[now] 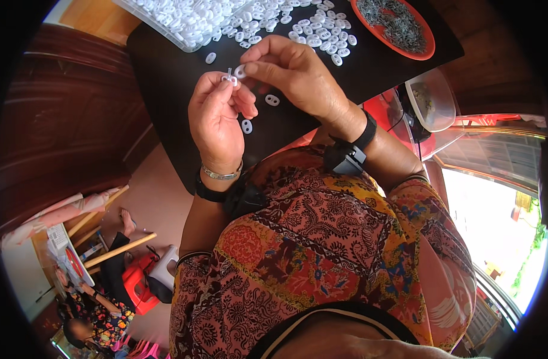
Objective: The recorder is manually assembling small white plastic components by inserting metal pins into designated holes.
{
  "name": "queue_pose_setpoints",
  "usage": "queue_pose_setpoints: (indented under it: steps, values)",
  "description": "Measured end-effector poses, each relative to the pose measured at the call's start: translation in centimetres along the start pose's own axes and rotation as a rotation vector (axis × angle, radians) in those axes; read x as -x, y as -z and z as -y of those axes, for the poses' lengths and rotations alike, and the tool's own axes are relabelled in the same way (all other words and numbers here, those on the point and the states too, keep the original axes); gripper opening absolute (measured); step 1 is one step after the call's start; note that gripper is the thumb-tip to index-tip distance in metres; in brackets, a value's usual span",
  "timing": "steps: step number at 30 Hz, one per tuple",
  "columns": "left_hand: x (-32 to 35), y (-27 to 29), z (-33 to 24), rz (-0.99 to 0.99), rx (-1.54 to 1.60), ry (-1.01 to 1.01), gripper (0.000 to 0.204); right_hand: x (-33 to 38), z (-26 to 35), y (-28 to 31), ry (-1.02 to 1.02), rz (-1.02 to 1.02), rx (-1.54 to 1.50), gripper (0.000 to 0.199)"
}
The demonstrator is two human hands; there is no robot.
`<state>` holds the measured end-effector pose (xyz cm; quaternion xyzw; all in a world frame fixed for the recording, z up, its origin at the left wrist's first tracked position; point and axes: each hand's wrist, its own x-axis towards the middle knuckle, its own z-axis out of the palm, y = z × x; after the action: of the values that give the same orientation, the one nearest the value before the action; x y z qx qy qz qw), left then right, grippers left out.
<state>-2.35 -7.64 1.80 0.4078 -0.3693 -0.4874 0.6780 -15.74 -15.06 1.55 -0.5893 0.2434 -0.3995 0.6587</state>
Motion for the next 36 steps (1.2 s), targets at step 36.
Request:
queue_pose_setpoints:
  steps: [36]
  values:
    - [0.1,-0.8,0.0,-0.081,-0.237,0.108,0.014,0.0,0.9,1.2,0.084,0.023,0.196,0.013]
